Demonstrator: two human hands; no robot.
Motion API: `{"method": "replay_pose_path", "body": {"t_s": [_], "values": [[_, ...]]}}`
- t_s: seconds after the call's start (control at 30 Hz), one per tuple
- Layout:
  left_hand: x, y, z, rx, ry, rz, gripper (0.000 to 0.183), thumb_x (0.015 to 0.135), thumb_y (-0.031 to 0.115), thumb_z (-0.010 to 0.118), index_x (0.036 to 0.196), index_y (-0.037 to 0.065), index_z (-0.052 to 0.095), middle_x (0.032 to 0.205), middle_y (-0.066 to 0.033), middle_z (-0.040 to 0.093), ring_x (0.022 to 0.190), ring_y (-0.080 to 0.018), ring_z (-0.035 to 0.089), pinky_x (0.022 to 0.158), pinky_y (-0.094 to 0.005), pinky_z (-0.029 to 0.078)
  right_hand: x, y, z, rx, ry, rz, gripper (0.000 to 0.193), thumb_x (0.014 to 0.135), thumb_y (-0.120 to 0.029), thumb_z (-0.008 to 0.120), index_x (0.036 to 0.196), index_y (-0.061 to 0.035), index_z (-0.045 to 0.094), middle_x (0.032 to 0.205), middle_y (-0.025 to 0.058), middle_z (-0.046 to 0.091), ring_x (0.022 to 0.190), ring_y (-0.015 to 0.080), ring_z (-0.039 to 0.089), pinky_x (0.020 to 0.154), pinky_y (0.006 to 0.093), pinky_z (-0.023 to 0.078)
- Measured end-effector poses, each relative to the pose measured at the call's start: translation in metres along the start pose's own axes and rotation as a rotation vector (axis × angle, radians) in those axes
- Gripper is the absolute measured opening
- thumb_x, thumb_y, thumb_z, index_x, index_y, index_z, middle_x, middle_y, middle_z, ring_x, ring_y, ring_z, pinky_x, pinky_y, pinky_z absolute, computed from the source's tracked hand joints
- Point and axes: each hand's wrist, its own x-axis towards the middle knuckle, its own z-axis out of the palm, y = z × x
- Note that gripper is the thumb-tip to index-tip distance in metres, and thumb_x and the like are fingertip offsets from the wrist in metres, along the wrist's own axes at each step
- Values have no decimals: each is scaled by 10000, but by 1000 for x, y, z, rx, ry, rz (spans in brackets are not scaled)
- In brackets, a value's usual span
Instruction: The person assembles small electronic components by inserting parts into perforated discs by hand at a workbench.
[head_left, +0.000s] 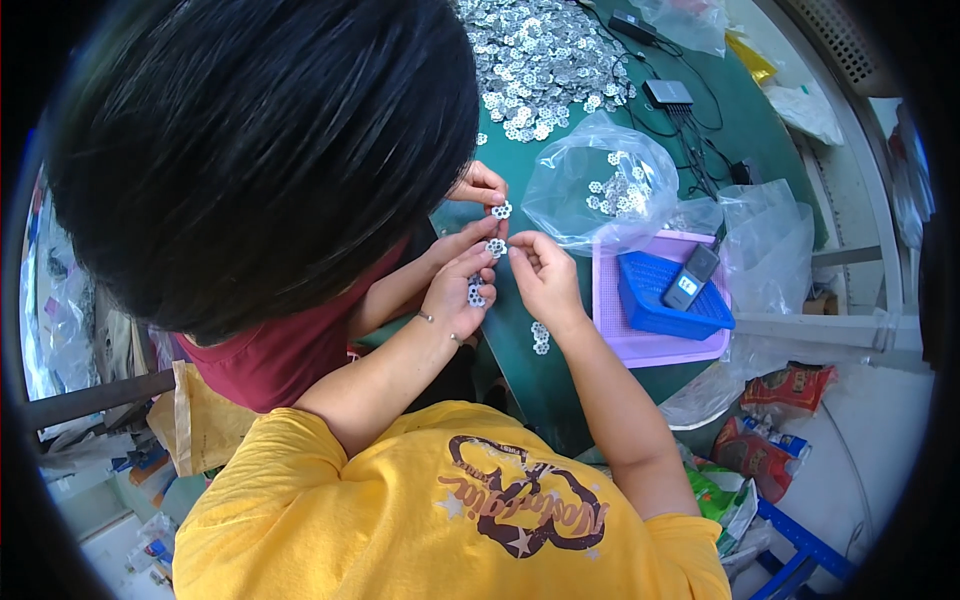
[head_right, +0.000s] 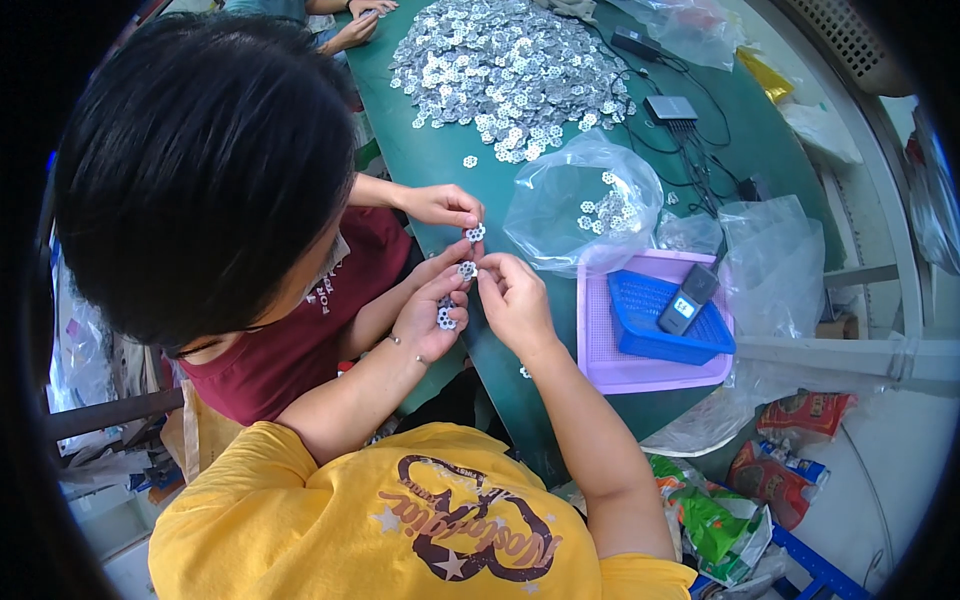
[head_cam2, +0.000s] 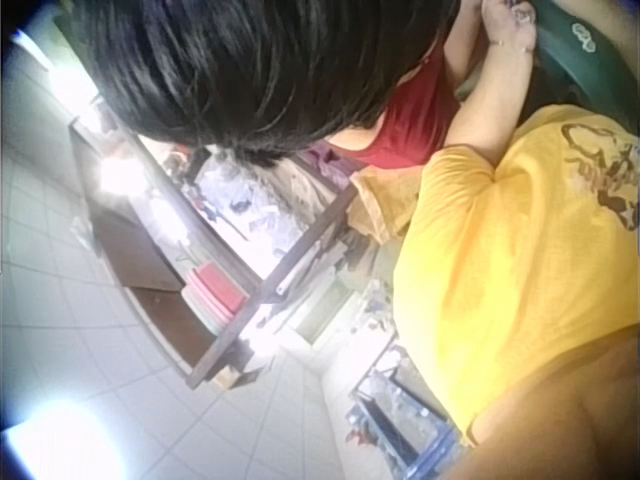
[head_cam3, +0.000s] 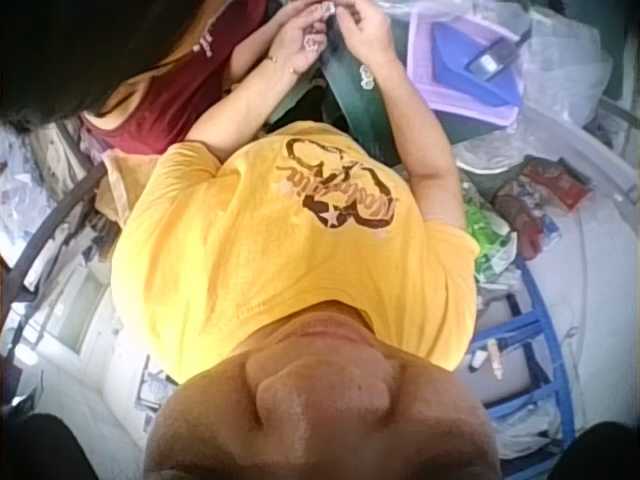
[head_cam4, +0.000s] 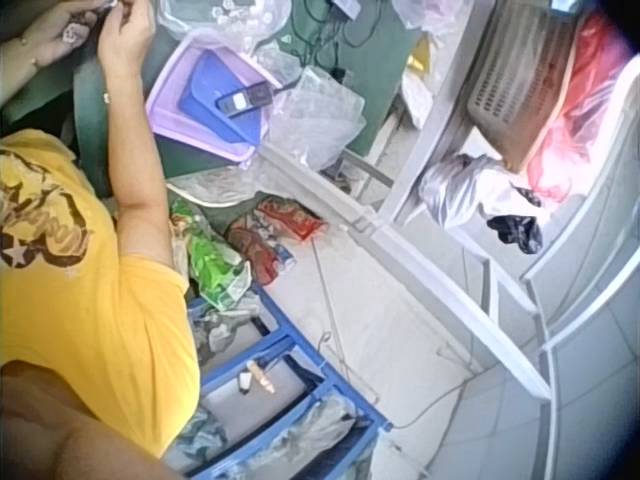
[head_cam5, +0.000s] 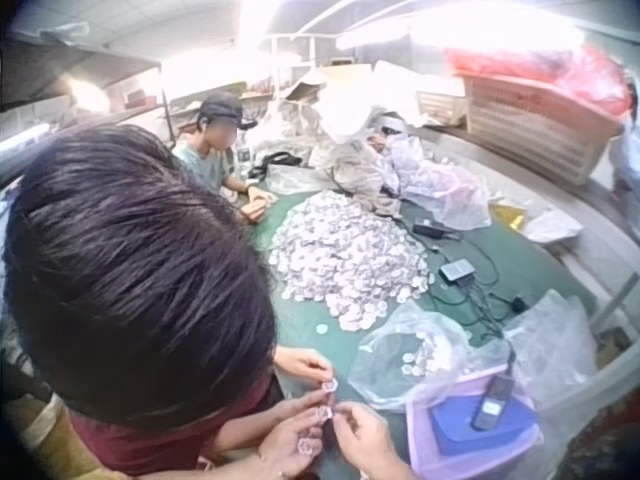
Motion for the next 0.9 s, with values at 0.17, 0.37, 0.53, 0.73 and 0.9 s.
{"method": "replay_pose_path", "body": {"t_s": [0.17,0.37,0.53,0.73,0.9], "values": [[0,-3,-1,1,10,12,204,814,53,510,1014,88,491,786,22,521,574,-30,483,419,-144,363,-4,2,2,244,-50,134,115,815,-48,516,898,23,551,761,31,565,632,63,520,573,193,438],[-1,-8,8,73,61,40,199,808,53,528,1004,68,501,761,9,522,572,-49,472,422,-161,359,-4,1,-3,488,-63,395,121,805,-105,571,880,-11,560,724,7,570,619,60,528,545,181,426],[-3,-8,-1,22,129,15,85,806,142,550,862,101,502,709,26,512,565,-68,486,422,-175,361,-4,7,-10,727,25,504,117,769,-92,616,833,-16,554,728,28,575,619,86,544,541,195,442],[-5,-4,6,-68,124,-136,115,798,87,509,910,101,486,724,-15,535,623,-122,537,507,-234,437,23,11,-28,1031,500,482,101,820,-62,525,902,-4,519,805,73,570,691,135,557,606,242,472],[-9,-7,19,-68,42,-62,181,803,75,480,983,68,483,818,-51,548,754,-165,562,630,-291,472,6,10,-32,605,311,382,177,834,-43,462,989,1,533,860,70,584,692,99,541,584,207,438]]}}
